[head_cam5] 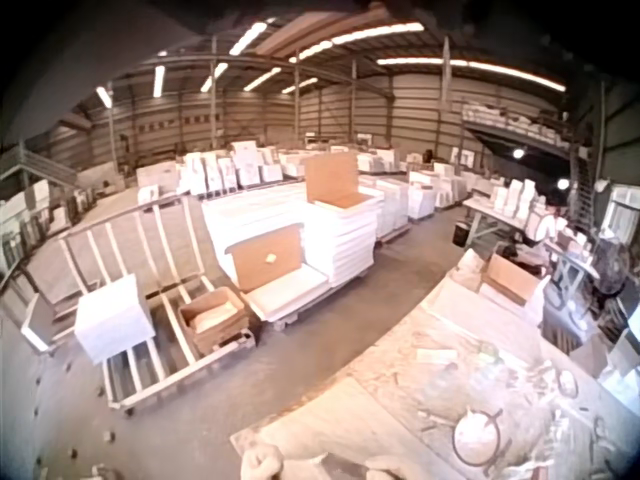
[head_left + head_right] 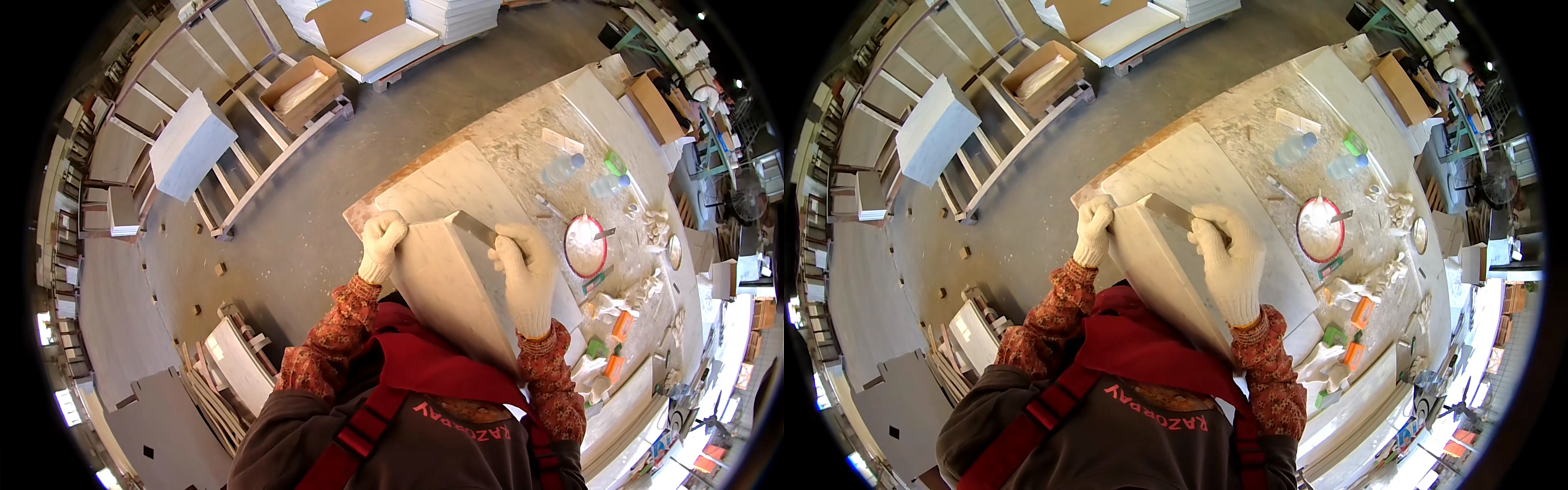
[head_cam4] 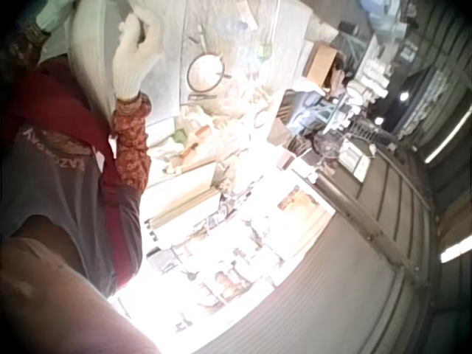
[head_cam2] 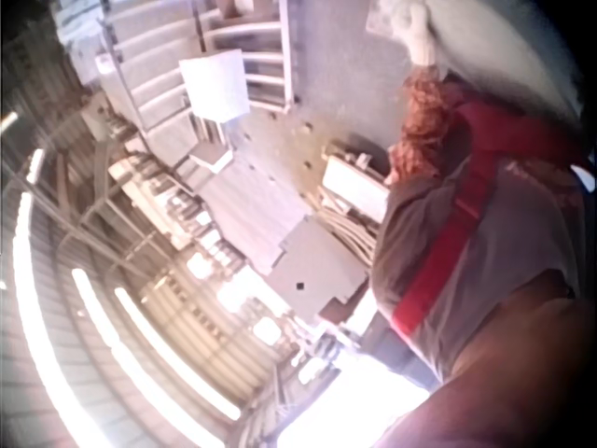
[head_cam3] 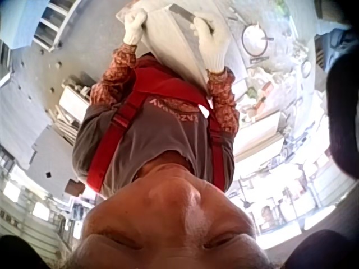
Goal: The person applies a white substance to the edges of a rectangular wooden panel using a small metal scraper. They then smooth the edges with a green sanding block and wipe the surface with a cloth. The person places the finished panel into a cardboard box lined with plastic and retrieves another panel to repeat the process.
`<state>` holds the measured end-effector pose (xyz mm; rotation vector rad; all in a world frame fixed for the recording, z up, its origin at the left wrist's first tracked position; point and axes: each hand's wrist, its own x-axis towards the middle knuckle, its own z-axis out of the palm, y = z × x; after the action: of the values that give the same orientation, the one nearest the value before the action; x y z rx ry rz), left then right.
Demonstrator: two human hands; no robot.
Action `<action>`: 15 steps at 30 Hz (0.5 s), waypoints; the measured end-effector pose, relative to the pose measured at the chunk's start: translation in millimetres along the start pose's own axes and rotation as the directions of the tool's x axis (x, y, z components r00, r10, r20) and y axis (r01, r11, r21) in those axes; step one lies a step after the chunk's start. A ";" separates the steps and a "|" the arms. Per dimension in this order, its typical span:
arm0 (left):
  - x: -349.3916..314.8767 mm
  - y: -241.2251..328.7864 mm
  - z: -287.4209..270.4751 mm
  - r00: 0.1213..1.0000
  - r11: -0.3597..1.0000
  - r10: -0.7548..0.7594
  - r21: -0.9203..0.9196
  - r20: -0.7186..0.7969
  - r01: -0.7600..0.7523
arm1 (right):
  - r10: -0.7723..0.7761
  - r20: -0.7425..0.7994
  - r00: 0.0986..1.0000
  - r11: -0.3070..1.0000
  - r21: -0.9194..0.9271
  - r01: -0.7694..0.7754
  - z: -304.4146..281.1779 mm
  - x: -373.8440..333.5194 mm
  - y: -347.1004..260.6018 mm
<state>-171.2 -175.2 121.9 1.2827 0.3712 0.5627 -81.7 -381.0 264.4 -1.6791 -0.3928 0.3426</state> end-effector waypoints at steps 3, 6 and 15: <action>0.1 -1.1 -0.5 1.000 1.000 -0.006 -0.009 -0.001 0.006 | -0.012 0.008 1.000 1.000 0.001 0.012 -0.5 0.1 -0.5; -0.2 -1.2 -0.1 1.000 1.000 -0.023 -0.005 -0.010 0.023 | -0.013 0.034 0.999 1.000 -0.001 0.013 1.0 0.2 -2.3; 0.1 1.4 2.2 1.000 1.000 0.004 -0.028 -0.005 -0.004 | -0.009 0.046 0.999 0.999 0.053 0.006 1.4 0.7 0.5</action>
<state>-170.2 -176.6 123.8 1.2558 0.3638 0.5727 -81.7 -379.5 263.6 -1.6199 -0.4210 0.3836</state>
